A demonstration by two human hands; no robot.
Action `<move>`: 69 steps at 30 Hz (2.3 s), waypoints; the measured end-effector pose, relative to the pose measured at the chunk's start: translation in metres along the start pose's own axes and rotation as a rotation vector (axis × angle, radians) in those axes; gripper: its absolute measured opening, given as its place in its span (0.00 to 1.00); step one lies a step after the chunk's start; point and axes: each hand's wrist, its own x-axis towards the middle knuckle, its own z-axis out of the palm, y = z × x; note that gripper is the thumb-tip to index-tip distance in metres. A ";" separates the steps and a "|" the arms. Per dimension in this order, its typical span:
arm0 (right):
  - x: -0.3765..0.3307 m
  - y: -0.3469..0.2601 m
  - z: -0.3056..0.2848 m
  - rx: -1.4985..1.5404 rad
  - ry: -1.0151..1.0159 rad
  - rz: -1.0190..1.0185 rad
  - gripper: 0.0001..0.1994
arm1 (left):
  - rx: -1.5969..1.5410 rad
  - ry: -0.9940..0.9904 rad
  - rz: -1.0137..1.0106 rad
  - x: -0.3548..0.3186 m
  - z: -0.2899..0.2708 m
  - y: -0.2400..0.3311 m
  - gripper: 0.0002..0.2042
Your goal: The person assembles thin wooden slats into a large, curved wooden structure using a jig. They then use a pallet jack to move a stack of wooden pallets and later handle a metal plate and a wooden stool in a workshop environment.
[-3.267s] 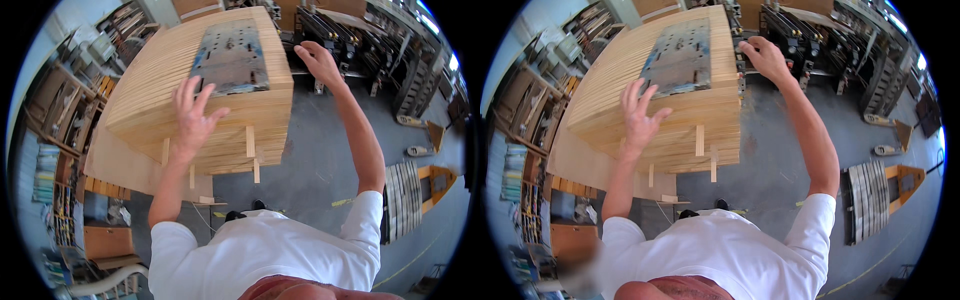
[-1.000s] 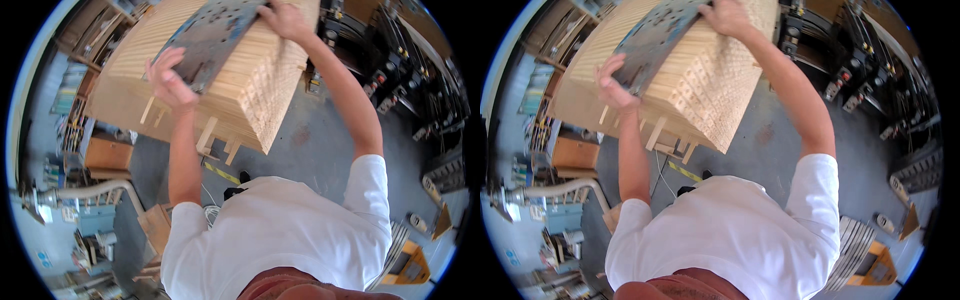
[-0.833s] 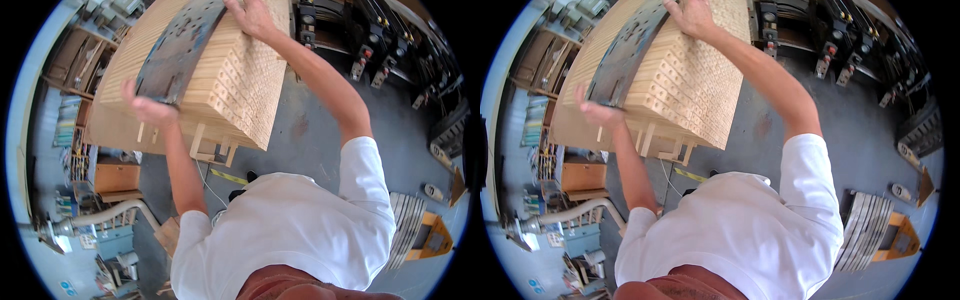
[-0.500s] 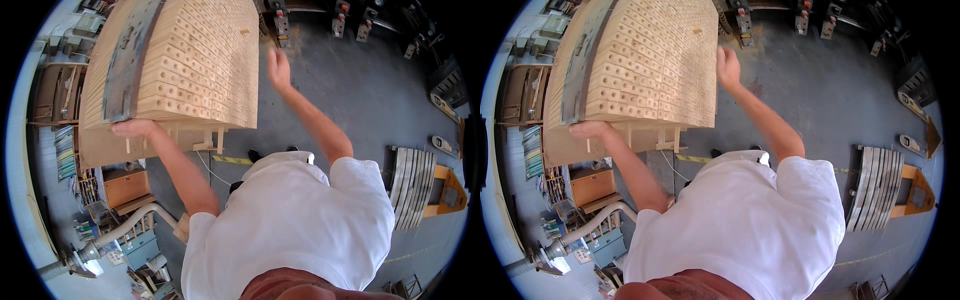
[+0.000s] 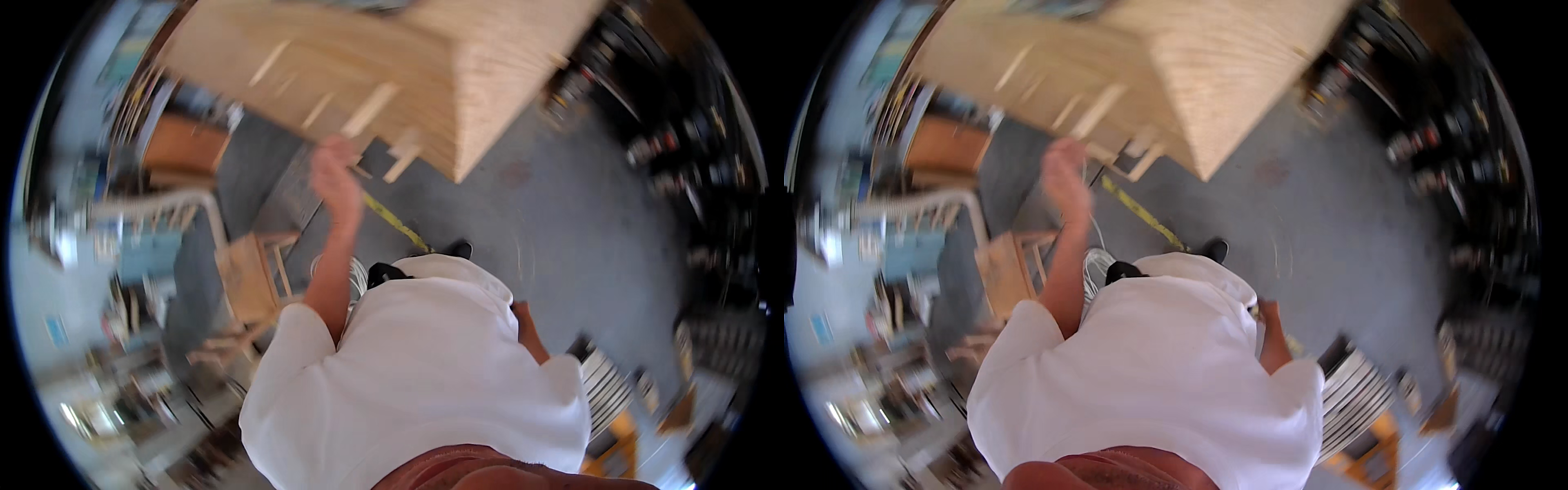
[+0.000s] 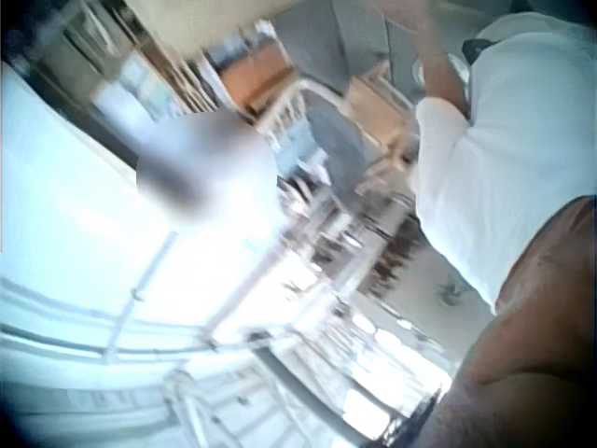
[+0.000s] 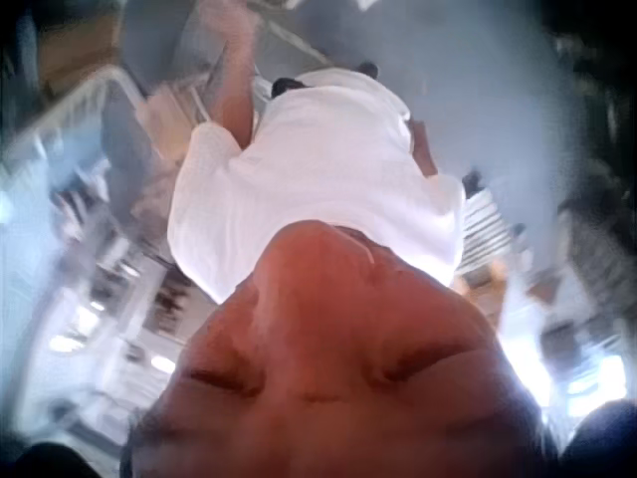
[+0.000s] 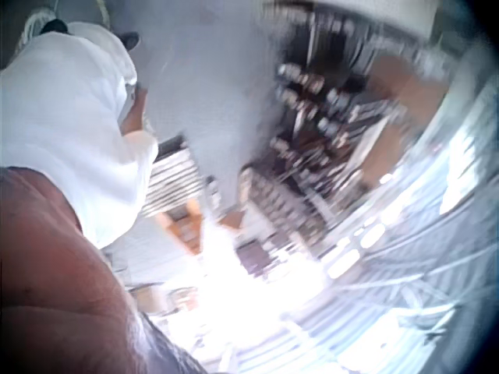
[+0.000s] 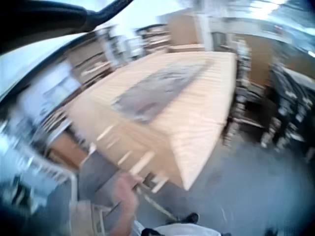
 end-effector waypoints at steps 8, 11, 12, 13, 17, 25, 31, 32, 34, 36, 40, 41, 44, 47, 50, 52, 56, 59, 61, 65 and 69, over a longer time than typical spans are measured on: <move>0.002 -0.092 -0.039 0.165 -0.112 -0.102 0.09 | 0.578 -0.155 -0.640 -0.163 -0.122 -0.180 0.16; 0.006 -0.185 -0.034 0.072 -0.150 -0.208 0.08 | 0.726 -0.151 -1.280 -0.277 -0.215 -0.243 0.23; 0.011 -0.209 -0.037 0.010 -0.171 -0.250 0.09 | 0.762 -0.086 -1.416 -0.317 -0.231 -0.246 0.25; 0.018 -0.225 -0.026 -0.028 -0.190 -0.276 0.11 | 0.723 -0.171 -1.509 -0.325 -0.254 -0.232 0.26; 0.024 -0.290 0.022 -0.317 -0.318 -0.427 0.10 | 0.766 -0.139 -1.307 -0.418 -0.306 -0.184 0.19; 0.036 -0.334 0.142 -0.990 -0.530 -0.593 0.09 | 0.122 0.930 -1.611 -0.613 -0.230 -0.101 0.16; -0.038 -0.318 0.233 -1.248 -0.720 -0.962 0.11 | -0.260 1.039 -1.871 -0.735 -0.162 -0.094 0.15; -0.051 -0.315 0.244 -1.296 -0.710 -0.971 0.12 | -0.074 0.816 -1.818 -0.758 -0.159 -0.096 0.14; -0.066 -0.302 0.276 -1.357 -0.644 -1.005 0.13 | -0.067 0.909 -1.757 -0.756 -0.189 -0.094 0.14; -0.096 -0.283 0.312 -1.413 -0.641 -0.977 0.15 | -0.175 1.260 -1.689 -0.734 -0.235 -0.077 0.15; -0.136 -0.268 0.359 -1.427 -0.711 -0.956 0.16 | -0.006 1.238 -1.542 -0.730 -0.322 -0.073 0.15; -0.143 -0.267 0.373 -1.431 -0.720 -0.983 0.16 | 0.022 1.234 -1.510 -0.729 -0.340 -0.075 0.15; -0.163 -0.265 0.407 -1.410 -0.733 -1.003 0.16 | 0.069 1.201 -1.452 -0.713 -0.385 -0.087 0.15; -0.179 -0.269 0.439 -1.329 -0.725 -0.946 0.15 | 0.012 1.187 -1.451 -0.699 -0.415 -0.102 0.15; -0.184 -0.275 0.469 -1.234 -0.721 -0.849 0.14 | -0.115 1.231 -1.466 -0.705 -0.426 -0.129 0.15; -0.176 -0.289 0.488 -1.140 -0.719 -0.681 0.12 | -0.183 1.212 -1.491 -0.709 -0.440 -0.143 0.16; -0.154 -0.317 0.528 -1.086 -0.694 -0.578 0.11 | 0.089 1.065 -1.586 -0.666 -0.495 -0.121 0.16; -0.174 -0.326 0.553 -0.995 -0.741 -0.528 0.12 | 0.975 0.178 -1.390 -0.721 -0.552 -0.162 0.17; -0.138 -0.343 0.573 -0.906 -0.738 -0.465 0.15 | 0.013 1.164 -1.537 -0.632 -0.590 -0.157 0.18; -0.218 -0.350 0.625 -0.721 -0.814 -0.355 0.25 | -0.056 1.155 -1.473 -0.587 -0.689 -0.179 0.18; -0.276 -0.353 0.697 -0.523 -0.947 -0.185 0.38 | 0.007 1.097 -1.441 -0.498 -0.841 -0.224 0.25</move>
